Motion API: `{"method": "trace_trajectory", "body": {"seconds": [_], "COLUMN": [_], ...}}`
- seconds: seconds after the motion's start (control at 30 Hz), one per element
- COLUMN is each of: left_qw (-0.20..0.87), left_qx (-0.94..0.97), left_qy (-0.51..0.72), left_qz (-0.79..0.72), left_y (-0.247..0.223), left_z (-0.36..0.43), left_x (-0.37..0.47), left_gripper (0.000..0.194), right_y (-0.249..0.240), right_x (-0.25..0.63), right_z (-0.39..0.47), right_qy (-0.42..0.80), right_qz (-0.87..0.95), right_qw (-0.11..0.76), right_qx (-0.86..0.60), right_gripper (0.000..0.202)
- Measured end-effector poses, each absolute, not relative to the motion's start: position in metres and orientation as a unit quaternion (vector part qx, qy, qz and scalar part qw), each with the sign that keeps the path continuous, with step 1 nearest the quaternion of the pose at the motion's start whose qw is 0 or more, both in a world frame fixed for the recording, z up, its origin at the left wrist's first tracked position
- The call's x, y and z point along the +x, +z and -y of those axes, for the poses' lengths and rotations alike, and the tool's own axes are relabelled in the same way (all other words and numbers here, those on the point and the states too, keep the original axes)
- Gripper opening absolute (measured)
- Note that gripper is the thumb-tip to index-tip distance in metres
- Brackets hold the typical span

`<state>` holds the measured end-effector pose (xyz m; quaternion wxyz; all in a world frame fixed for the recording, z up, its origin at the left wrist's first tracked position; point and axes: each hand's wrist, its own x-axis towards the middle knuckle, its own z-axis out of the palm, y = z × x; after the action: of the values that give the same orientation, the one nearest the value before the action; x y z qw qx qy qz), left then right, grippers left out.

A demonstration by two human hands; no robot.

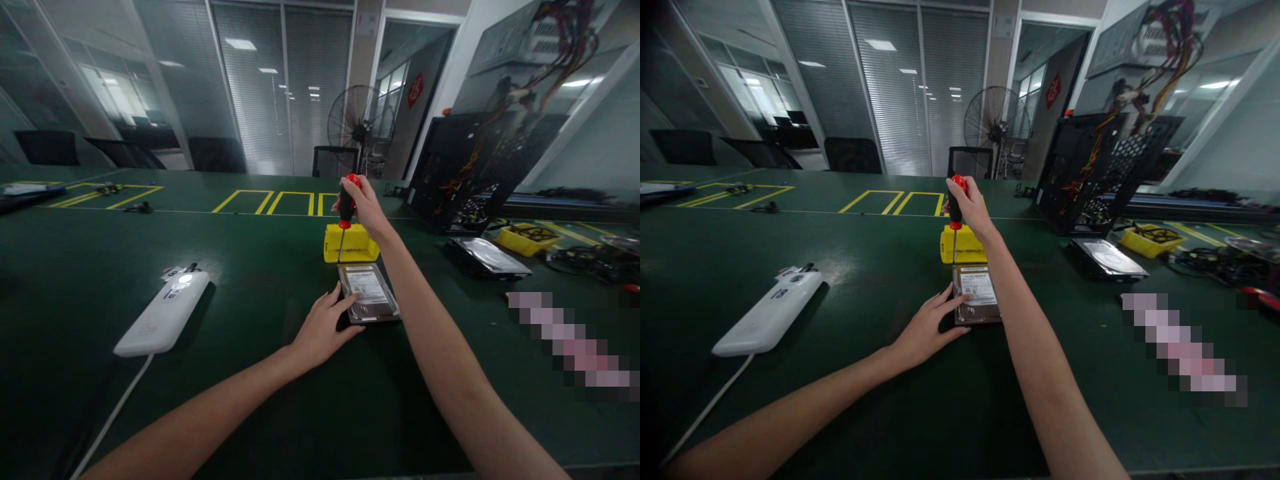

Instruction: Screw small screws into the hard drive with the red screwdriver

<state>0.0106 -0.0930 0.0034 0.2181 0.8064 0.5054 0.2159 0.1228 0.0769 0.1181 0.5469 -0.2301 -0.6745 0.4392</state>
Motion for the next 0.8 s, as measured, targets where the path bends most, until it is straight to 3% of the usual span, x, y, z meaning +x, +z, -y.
{"method": "trace_trajectory", "body": {"seconds": [0.8], "left_qw": [0.203], "left_qx": [0.815], "left_qy": [0.207], "left_qz": [-0.501], "left_y": [0.0], "left_z": [0.092], "left_x": [0.012], "left_gripper": [0.061], "right_y": [0.116], "right_x": [0.122], "right_z": [-0.075], "right_qy": [0.401], "right_qz": [0.702], "right_qw": [0.55], "right_qx": [-0.209], "right_gripper": [0.036]}}
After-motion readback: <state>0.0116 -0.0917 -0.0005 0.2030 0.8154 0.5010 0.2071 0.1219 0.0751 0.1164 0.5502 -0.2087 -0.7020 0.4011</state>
